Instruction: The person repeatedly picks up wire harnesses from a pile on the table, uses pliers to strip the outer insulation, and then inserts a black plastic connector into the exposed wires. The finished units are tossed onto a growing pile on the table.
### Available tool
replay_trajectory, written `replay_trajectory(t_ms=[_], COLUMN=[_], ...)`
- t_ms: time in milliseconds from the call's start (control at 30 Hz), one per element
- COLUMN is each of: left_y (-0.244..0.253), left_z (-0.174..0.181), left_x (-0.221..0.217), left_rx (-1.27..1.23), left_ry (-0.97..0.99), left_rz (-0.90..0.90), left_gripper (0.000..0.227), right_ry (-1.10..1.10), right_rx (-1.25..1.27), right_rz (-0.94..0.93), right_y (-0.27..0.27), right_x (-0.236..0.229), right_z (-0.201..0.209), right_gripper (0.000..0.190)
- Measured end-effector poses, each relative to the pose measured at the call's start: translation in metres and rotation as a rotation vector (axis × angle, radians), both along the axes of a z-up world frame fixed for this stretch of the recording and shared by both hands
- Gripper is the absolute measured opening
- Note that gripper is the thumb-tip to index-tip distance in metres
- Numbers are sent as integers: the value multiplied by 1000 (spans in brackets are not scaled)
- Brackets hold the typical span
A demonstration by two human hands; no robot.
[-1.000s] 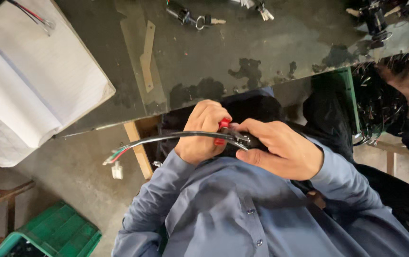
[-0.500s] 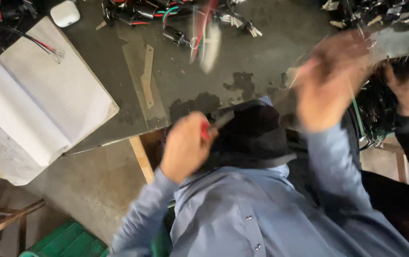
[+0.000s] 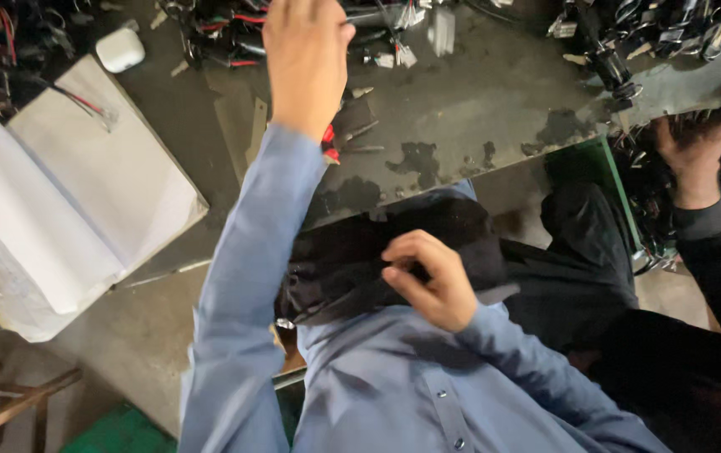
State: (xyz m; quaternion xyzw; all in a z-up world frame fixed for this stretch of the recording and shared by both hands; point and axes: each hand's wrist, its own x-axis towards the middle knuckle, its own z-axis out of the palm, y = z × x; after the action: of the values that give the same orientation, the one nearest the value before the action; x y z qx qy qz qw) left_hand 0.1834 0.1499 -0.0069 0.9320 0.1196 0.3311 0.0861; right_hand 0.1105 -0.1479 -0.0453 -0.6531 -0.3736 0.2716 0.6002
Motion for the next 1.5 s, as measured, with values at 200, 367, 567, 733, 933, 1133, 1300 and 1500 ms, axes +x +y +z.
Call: replay_trajectory(t_ms=[200,367,567,733,933,1133,1300,1500], left_y=[-92,-169,-173,-188,-155,-164,-150,-137], left_z=[50,23,2,-4,-5,-3,-20,-27], left_x=[-135,-159,-181,-179,-174,-172,-168,-174], left_rx=[-942,-1129,-1260,-1251,-1881,-1661,-1929,-1855], left_ry=[-1,212,294,190,-227,-795,-753,-502], left_rz=[-71,-135,-154,-141,-359,-344,-461,-568], left_gripper=[19,17,26,28,36,37,37,37], right_ry=[402,1020,777,413,-303,-30,-663,241], right_rx=[-22,450,323,369,287,-373,-300,-667], right_rz=[-31,-207,-4,54,460,290,323,245], right_y=[0,24,19,17,31,15,22,12], right_x=[43,72,56,77,58,22,18,38], right_z=[7,39,30,37,31,-1,-6,-1], right_gripper=[15,51,49,38,54,34,41,40])
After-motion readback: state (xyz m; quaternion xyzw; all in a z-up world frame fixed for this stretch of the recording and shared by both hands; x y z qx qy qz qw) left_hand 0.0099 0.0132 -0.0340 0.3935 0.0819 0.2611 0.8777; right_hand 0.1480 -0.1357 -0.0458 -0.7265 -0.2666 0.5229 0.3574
